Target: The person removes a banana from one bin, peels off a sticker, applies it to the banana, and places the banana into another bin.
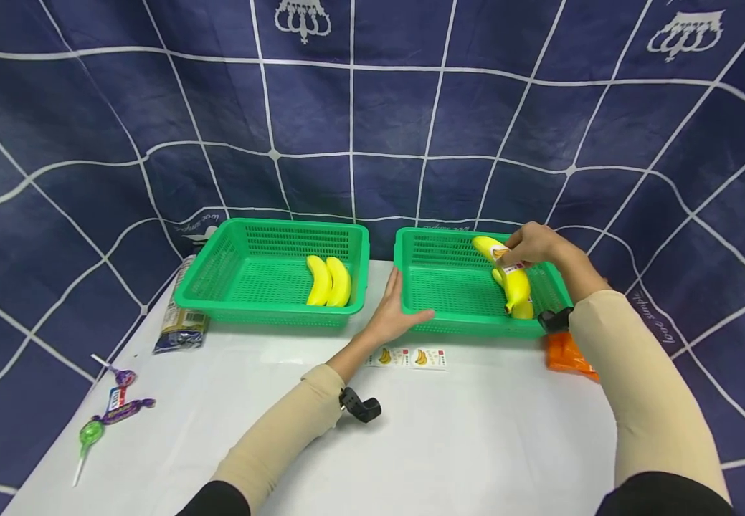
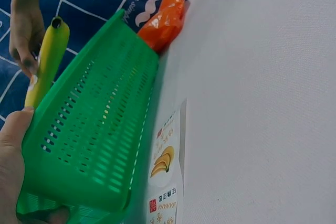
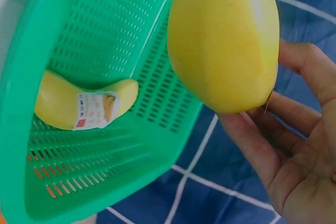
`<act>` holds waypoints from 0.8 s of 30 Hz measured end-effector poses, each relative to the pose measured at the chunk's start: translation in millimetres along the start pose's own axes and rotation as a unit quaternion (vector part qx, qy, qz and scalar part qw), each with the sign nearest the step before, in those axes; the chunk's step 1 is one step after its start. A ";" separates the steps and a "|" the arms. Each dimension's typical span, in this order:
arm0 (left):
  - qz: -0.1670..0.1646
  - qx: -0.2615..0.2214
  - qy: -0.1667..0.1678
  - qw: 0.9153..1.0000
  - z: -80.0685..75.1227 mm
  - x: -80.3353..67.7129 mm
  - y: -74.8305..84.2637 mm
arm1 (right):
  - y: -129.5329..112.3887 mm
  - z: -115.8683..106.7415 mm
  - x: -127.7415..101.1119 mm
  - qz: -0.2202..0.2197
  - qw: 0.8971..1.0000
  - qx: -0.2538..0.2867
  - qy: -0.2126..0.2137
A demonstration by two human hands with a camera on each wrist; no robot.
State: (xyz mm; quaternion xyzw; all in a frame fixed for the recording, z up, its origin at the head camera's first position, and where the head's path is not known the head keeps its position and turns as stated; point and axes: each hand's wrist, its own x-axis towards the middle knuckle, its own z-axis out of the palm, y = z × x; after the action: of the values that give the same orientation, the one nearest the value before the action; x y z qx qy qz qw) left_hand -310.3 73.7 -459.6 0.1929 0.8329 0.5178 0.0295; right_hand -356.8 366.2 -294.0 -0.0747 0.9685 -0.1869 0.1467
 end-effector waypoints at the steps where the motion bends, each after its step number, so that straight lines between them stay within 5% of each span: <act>1: -0.001 0.000 -0.001 1.000 -0.2 0.0 0.4 | 4.1 -0.3 3.2 0.002 1.000 0.011 -0.005; 24: -0.006 0.007 0.004 1.000 1.3 1.1 -5.0 | 58.6 33.8 54.7 0.026 0.995 0.066 -0.064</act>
State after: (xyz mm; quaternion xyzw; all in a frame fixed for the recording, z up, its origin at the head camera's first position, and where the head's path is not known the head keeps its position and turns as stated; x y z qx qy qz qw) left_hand -312.4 73.2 -464.3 0.1860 0.8381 0.5121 0.0284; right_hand -403.3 397.7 -360.6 -0.0511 0.9442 -0.2414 0.2183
